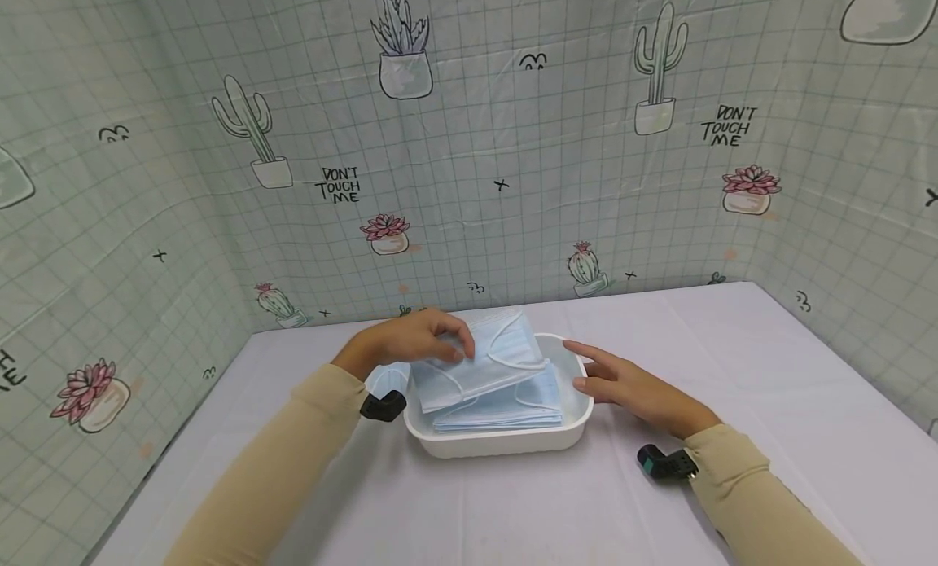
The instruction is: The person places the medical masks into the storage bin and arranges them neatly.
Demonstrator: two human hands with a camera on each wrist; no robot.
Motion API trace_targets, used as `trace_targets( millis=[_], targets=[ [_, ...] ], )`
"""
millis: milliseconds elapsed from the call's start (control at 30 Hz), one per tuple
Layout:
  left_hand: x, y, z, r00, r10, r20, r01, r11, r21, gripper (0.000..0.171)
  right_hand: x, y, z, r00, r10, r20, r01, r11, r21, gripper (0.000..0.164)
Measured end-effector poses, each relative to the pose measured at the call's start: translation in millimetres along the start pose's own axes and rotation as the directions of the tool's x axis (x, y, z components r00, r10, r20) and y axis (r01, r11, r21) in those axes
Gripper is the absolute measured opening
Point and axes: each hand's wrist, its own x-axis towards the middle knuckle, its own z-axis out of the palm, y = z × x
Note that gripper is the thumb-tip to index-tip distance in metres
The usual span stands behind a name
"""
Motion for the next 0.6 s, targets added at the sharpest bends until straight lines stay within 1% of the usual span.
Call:
trace_targets(
  millis=[133, 300, 467, 600],
  targets=[
    [2.8, -2.8, 3.2, 1.0, -0.002, 0.007, 0.002, 1.0, 0.02, 0.02, 0, 0, 1, 1.0, -0.014, 0.003, 0.014, 1.0, 0.004, 0.061],
    [6.6, -4.6, 6.7, 1.0, -0.008, 0.028, 0.008, 1.0, 0.017, 0.021, -2, -2, 4, 1.0, -0.01, 0.006, 0.01, 0.999, 0.03, 0.061],
    [11.8, -1.9, 9.5, 0.998, -0.001, 0.063, 0.0, 1.0, 0.019, 0.023, -4, -3, 5, 1.0, 0.004, -0.004, -0.004, 1.0, 0.024, 0.062],
    [15.3, 3.3, 9.4, 0.995, 0.004, 0.101, -0.01, 0.998, 0.058, 0.024, -5, -5, 4, 1.0, 0.004, -0.004, -0.003, 1.0, 0.017, 0.062]
  ],
)
